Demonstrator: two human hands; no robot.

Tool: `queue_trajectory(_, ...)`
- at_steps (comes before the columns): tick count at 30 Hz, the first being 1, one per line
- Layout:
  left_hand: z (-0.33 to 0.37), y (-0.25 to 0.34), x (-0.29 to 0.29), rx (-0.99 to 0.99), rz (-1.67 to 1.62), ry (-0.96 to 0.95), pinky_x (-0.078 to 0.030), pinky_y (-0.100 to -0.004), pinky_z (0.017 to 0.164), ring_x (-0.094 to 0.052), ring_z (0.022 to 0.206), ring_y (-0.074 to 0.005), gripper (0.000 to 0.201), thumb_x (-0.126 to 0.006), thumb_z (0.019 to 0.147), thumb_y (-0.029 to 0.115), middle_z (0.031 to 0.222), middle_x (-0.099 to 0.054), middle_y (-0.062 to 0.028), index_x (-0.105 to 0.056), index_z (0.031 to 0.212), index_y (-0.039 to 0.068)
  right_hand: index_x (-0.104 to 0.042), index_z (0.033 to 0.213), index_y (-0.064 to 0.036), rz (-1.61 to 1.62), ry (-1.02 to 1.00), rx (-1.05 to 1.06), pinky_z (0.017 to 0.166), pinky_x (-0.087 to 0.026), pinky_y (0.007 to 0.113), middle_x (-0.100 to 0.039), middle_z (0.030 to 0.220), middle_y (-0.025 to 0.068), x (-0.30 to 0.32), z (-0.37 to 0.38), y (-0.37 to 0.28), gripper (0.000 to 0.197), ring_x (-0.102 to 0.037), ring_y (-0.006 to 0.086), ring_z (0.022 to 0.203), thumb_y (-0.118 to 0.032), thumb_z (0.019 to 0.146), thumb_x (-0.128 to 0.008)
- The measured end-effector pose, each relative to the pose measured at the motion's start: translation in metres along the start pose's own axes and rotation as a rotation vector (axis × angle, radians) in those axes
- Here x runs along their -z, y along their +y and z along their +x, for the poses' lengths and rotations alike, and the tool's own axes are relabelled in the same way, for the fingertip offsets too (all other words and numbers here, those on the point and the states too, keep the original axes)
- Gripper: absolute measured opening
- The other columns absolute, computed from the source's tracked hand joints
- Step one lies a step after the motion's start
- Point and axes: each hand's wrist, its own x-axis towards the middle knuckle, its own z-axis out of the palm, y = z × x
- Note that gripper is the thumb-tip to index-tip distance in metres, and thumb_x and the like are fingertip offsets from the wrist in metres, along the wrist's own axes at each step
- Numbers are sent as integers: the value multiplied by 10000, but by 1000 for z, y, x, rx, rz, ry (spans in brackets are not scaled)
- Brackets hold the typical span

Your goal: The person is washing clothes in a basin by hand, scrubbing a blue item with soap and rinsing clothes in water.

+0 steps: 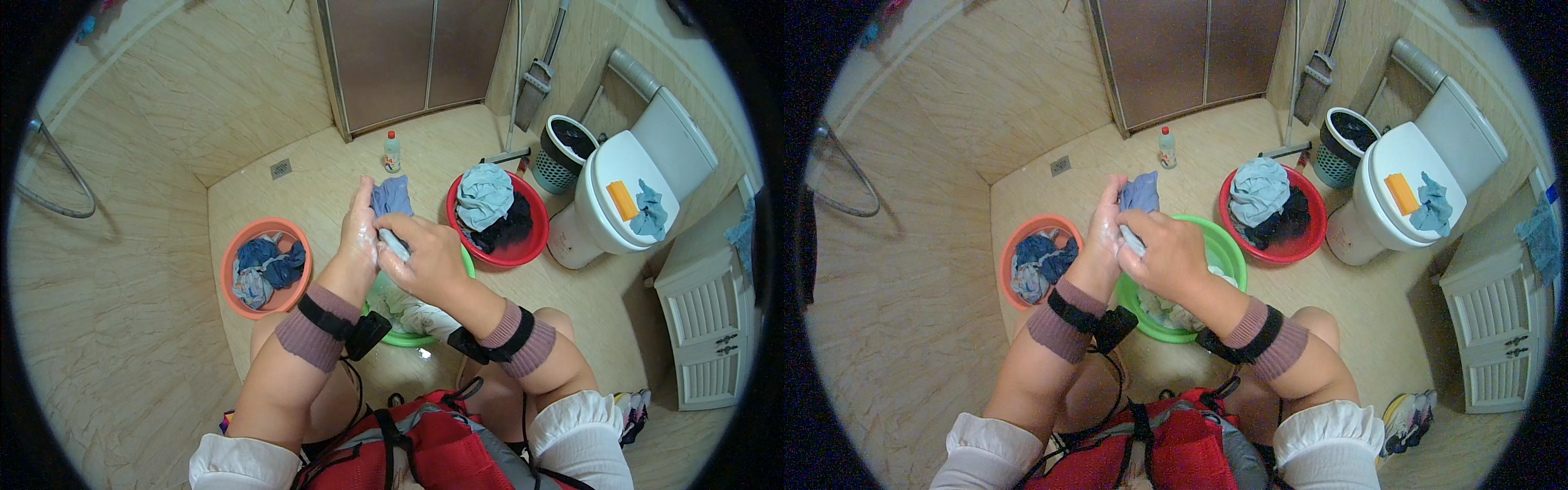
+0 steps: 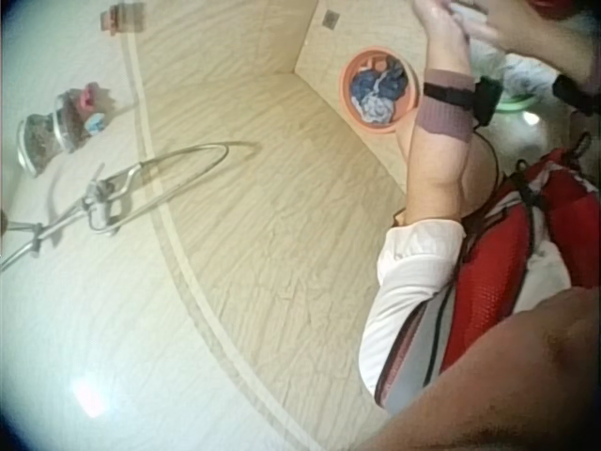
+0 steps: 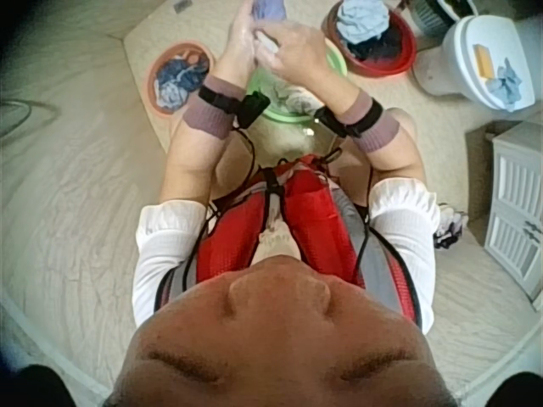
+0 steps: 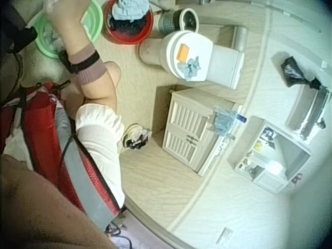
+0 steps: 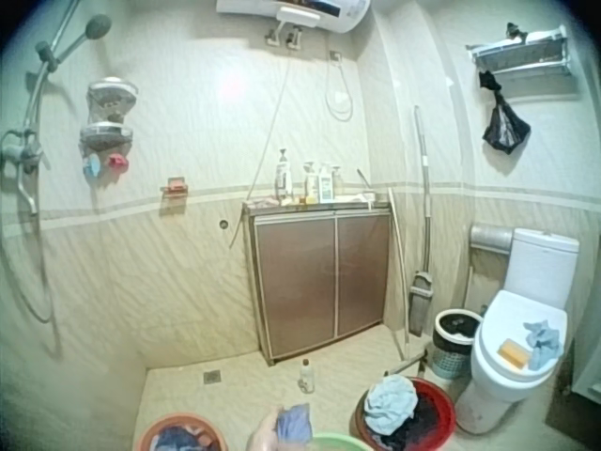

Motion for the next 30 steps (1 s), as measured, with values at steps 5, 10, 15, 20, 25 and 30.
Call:
queue_trajectory(5,20,-3,17,-37,4,-15,-527,-340,664,-607,722,-208,297,-518,924,398,783,-613,-58,-575,893,108,-588,1045,-97,93,-7,7,652,-496,414,-639,849,159,-1,-2,-4,333,-623,351,747,-191,729,-637)
queue_trajectory(10,-2,19,-3,-22,-333,-145,-501,-406,798,-601,788,-209,244,-560,912,353,858,-636,-29,-614,934,115,-386,1325,-119,207,-156,-386,751,-470,492,-621,989,235,5,4,18,625,-598,432,872,-92,722,-547)
queue_trajectory(15,-3,8,-11,-78,-311,-70,-484,-413,839,-593,826,-211,173,-597,898,296,844,-617,-27,-593,868,126,-441,1282,-113,230,-78,-321,746,-480,485,-635,937,231,-2,2,44,584,-612,425,831,-26,710,-519)
queue_trajectory(20,1,-1,0,82,-113,23,-502,-394,774,-592,771,-216,372,-585,866,475,804,-599,-61,-552,791,112,-601,1024,-59,100,123,12,696,-503,384,-644,893,168,2,1,13,333,-630,347,762,-73,693,-573)
queue_trajectory(25,-2,-18,19,290,-72,-342,-474,-330,547,-574,612,-199,465,-479,874,600,717,-580,-48,-556,839,143,-576,847,-128,-84,111,86,529,-470,440,-636,691,154,-16,3,22,233,-619,333,596,-313,729,-655)
queue_trajectory(30,-17,-33,-11,224,162,-34,-475,-361,680,-601,845,-199,457,-395,916,585,960,-626,-49,-556,1055,181,-572,802,-153,-238,248,-214,484,-448,467,-591,580,140,-13,20,62,147,-600,353,540,-285,782,-634)
